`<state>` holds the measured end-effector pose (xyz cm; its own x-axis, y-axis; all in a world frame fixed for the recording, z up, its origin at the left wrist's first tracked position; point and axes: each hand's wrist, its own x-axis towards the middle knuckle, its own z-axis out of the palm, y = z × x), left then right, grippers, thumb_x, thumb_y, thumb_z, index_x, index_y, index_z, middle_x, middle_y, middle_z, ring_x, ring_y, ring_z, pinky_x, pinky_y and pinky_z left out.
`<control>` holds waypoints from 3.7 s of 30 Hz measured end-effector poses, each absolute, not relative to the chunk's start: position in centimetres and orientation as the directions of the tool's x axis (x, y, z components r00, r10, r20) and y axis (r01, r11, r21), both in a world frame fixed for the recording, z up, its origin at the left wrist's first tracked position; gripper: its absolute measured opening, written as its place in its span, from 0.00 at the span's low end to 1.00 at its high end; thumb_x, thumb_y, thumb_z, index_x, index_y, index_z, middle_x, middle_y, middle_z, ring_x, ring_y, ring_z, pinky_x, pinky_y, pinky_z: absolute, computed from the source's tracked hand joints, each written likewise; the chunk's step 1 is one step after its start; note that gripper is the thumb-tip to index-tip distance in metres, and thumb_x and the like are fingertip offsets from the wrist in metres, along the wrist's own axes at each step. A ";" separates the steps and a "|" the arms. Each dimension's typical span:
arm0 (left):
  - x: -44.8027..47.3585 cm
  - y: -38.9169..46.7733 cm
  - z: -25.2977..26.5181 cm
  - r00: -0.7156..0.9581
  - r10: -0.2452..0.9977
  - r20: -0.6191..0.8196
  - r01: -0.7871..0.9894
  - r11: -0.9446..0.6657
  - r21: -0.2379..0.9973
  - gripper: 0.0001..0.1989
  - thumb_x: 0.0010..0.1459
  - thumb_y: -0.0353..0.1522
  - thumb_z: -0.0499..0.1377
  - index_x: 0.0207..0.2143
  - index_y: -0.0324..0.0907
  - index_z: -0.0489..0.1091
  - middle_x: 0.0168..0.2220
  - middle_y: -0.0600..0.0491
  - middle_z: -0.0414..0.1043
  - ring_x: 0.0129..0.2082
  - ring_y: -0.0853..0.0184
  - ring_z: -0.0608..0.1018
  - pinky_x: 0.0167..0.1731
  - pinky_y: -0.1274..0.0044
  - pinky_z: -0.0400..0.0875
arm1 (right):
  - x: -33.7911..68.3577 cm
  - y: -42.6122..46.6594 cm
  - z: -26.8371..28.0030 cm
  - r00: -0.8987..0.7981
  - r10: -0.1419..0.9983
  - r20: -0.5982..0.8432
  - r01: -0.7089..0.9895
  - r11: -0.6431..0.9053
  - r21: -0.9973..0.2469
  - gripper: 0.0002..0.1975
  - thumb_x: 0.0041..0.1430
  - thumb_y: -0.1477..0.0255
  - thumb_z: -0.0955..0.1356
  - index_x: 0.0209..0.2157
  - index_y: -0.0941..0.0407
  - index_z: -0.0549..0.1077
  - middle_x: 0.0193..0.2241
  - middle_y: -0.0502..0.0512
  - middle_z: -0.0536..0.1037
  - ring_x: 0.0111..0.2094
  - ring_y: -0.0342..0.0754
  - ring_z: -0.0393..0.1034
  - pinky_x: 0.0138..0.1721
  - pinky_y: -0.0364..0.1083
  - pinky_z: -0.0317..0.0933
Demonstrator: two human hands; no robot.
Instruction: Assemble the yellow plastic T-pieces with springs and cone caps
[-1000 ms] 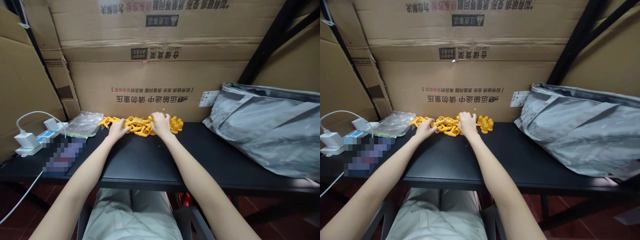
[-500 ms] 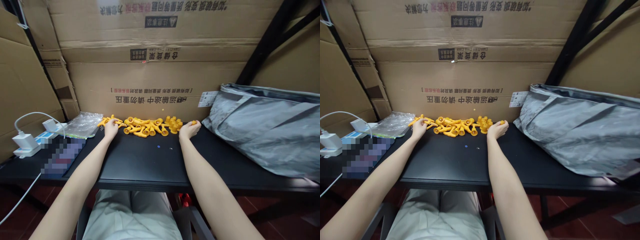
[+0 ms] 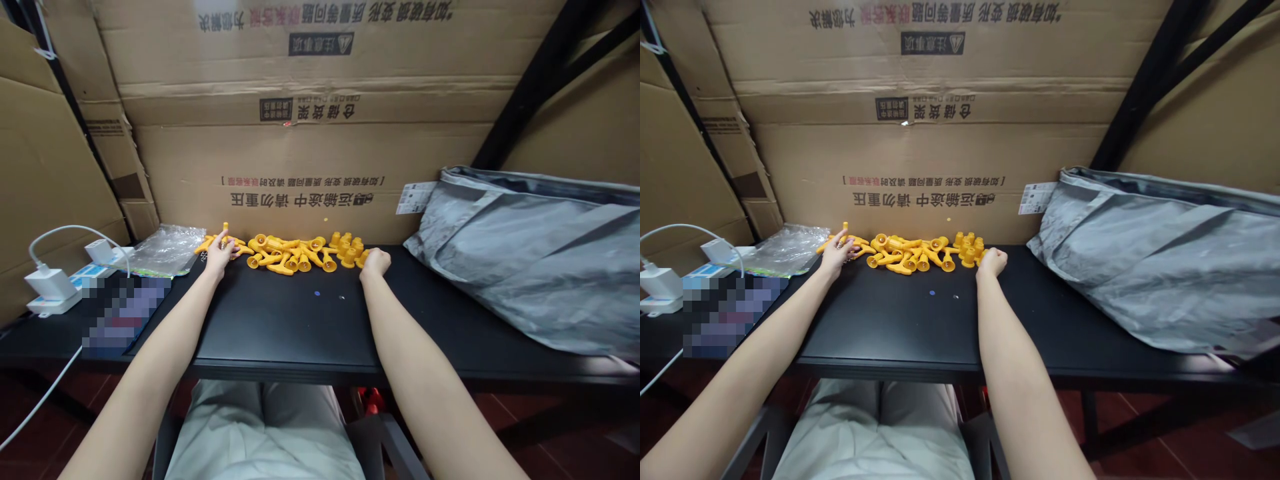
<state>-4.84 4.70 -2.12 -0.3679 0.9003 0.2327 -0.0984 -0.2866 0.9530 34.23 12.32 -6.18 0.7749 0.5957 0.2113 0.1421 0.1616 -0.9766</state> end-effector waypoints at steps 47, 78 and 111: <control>-7.5 7.8 -5.2 0.051 0.903 0.426 0.937 -0.191 0.292 0.25 0.57 0.41 0.56 0.54 0.37 0.66 0.67 0.36 0.48 0.67 0.48 0.53 0.62 0.58 0.51 | 33.7 12.6 -6.7 0.810 0.566 0.153 0.120 0.095 -0.988 0.02 0.47 0.75 0.62 0.26 0.53 0.62 0.25 0.48 0.65 0.34 0.47 0.65 0.44 0.49 0.63; 0.1 8.8 -1.0 -0.258 0.895 0.364 0.767 -0.038 0.640 0.06 0.55 0.25 0.54 0.34 0.41 0.68 0.35 0.49 0.76 0.38 0.64 0.78 0.41 0.76 0.69 | 32.3 10.3 -4.0 0.853 0.312 0.419 0.355 0.241 -0.903 0.16 0.40 0.84 0.58 0.32 0.53 0.59 0.35 0.54 0.64 0.40 0.49 0.64 0.51 0.52 0.59; 1.8 0.1 -0.6 0.408 0.427 0.807 0.683 -0.730 0.041 0.08 0.62 0.28 0.50 0.39 0.41 0.68 0.40 0.47 0.73 0.41 0.64 0.75 0.42 0.71 0.70 | 16.9 1.8 1.5 -0.188 0.940 0.284 -0.106 0.268 -0.958 0.17 0.47 0.60 0.74 0.34 0.57 0.73 0.23 0.48 0.74 0.21 0.39 0.64 0.21 0.40 0.59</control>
